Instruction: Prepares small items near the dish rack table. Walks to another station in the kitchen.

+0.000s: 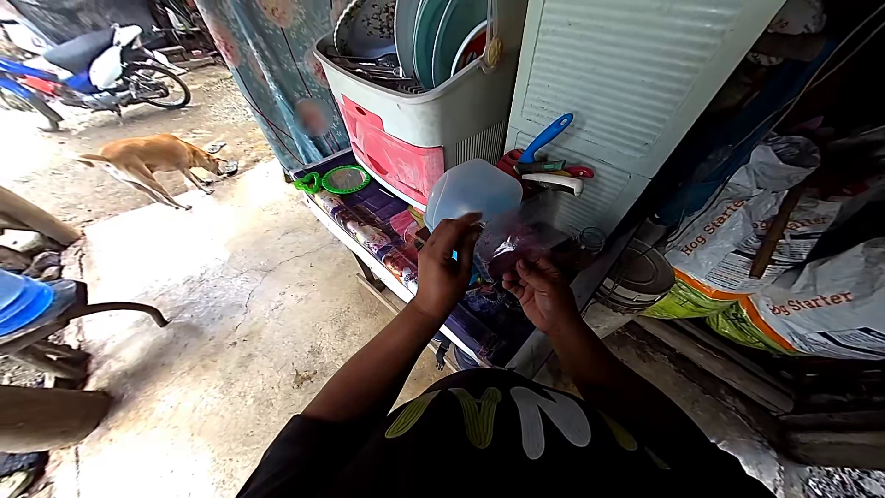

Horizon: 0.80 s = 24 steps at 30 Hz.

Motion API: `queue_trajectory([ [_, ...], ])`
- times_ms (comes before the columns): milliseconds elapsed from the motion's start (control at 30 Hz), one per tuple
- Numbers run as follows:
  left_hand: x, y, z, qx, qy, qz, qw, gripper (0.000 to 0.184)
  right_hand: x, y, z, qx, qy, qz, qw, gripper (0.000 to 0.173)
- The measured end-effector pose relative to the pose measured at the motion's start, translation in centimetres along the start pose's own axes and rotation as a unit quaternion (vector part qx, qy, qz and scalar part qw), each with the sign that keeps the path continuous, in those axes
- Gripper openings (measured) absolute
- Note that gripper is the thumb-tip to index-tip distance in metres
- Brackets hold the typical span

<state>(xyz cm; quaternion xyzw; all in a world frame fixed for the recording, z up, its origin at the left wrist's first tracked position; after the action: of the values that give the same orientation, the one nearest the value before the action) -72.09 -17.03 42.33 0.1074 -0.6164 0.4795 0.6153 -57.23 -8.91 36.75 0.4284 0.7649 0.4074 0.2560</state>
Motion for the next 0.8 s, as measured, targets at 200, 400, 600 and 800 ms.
queue_trajectory([
  [200,0.4,-0.1,0.2,-0.017,-0.034,-0.02,0.999,0.008,-0.2,0.2,0.1,0.005,0.009,0.007,1.0,0.027],
  [400,1.1,-0.2,0.0,-0.004,0.056,0.052,0.997,0.018,-0.3,0.2,0.2,0.004,0.014,0.002,1.0,0.028],
  [600,0.3,0.1,-0.5,-0.236,0.097,0.224,0.941,0.033,0.3,0.1,0.7,0.034,-0.002,0.002,0.999,0.027],
  [800,-2.6,0.9,-2.6,-0.294,0.039,0.341,0.892,0.011,0.4,-0.2,0.9,0.001,-0.008,0.02,1.0,0.028],
])
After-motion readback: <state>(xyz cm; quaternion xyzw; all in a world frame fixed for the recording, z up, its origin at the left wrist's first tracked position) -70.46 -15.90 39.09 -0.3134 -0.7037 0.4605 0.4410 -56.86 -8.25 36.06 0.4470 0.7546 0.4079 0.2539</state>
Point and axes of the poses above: each hand's wrist, its own x-axis towards the middle knuckle, its own z-axis out of the back of the hand, y = z × x, the point moved 4 cm from there along x, towards the middle knuckle, and after that the axes turned 4 degrees about -x, right-handed, at the moved point
